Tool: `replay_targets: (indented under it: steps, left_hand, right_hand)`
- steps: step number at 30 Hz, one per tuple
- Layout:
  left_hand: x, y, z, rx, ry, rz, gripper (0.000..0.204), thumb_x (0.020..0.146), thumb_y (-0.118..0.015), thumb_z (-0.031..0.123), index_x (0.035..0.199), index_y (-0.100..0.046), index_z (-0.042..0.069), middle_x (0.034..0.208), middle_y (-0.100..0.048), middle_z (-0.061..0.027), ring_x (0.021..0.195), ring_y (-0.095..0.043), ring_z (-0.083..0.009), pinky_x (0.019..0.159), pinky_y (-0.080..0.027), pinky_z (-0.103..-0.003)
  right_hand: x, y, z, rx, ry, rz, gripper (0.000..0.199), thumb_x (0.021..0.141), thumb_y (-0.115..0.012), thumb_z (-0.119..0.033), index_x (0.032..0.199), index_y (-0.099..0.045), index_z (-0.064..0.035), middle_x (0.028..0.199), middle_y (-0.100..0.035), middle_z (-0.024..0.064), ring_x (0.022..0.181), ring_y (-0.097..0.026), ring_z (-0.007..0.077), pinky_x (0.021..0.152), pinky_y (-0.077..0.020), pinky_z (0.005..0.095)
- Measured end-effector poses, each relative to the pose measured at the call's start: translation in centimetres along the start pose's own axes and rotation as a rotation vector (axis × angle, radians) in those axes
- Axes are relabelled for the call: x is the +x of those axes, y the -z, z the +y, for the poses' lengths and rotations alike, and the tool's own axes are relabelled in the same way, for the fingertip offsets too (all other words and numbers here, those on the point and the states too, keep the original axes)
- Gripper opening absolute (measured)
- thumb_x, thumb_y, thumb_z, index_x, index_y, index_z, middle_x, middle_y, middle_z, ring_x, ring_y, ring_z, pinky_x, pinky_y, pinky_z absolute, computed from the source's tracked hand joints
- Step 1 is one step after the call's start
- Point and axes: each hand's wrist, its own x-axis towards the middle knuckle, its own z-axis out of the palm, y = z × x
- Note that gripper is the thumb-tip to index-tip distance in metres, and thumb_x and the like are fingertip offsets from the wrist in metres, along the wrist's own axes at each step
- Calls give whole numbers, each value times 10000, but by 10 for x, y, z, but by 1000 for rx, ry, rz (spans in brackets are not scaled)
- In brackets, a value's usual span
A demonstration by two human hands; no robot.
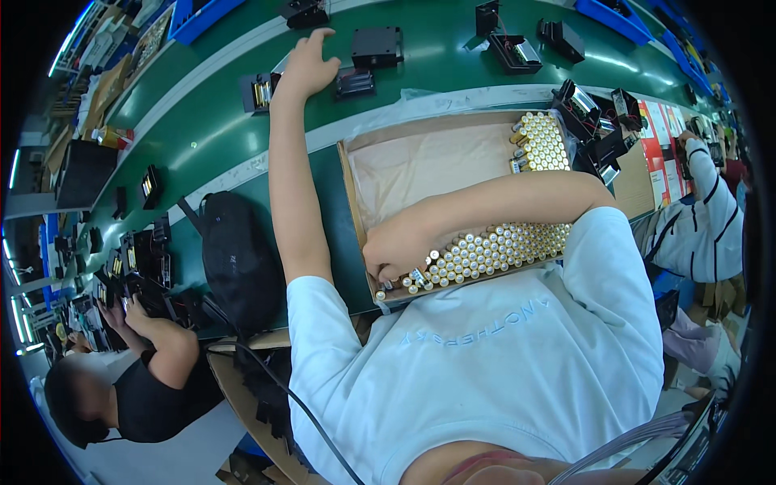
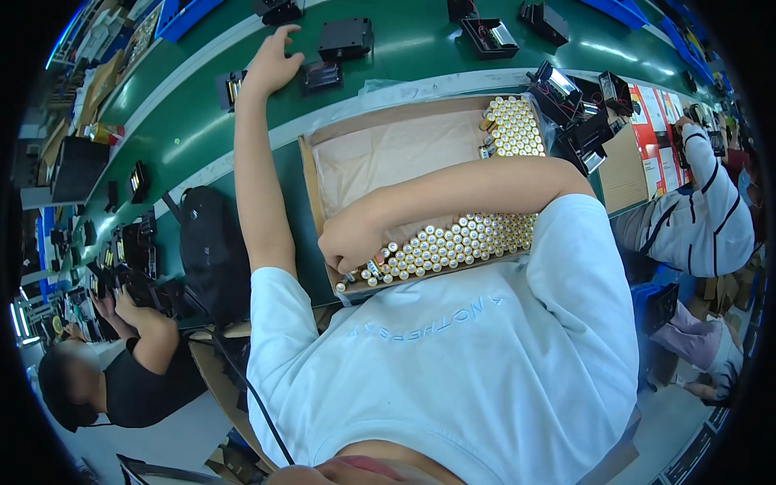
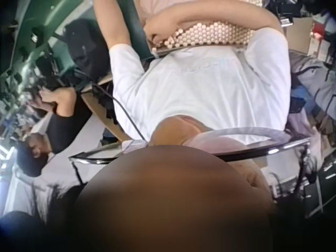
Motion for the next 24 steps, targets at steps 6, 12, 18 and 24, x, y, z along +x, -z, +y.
replay_targets:
  steps: [6,12,18,24]
  left_hand:
    - [-25,23,40,496,34,-277,630,705,-801,346,1246,-550,143,1227,-547,-171,1118,-520,-361,995,-396,-493]
    - [-55,17,1,279,-80,-286,472,753,-786,270,1159,-598,119,1204,-559,-124,1047,-527,-305,967,-373,-446]
    - [-46,45,-12,56,-152,-164,346,792,-754,158,1109,-628,98,1061,-638,-96,955,-600,-224,864,-467,-346]
    - [-22,87,16,-305,45,-54,314,839,-720,150,1113,-617,37,897,-666,-61,820,-615,-161,745,-476,-295]
  right_hand:
    - [4,-11,15,-58,66,60,222,856,-552,-155,809,-702,1,675,-658,68,489,-628,185,545,-502,309]
    - [-3,1,-4,-171,36,-20,244,845,-553,-140,953,-699,23,782,-702,98,529,-642,235,584,-530,336]
    - [-3,-5,5,-3,-9,36,171,778,-564,-124,780,-691,-10,650,-652,67,496,-612,202,519,-485,307]
    - [1,-8,21,-8,59,134,179,778,-580,-129,805,-701,0,687,-668,87,510,-595,214,521,-487,327]
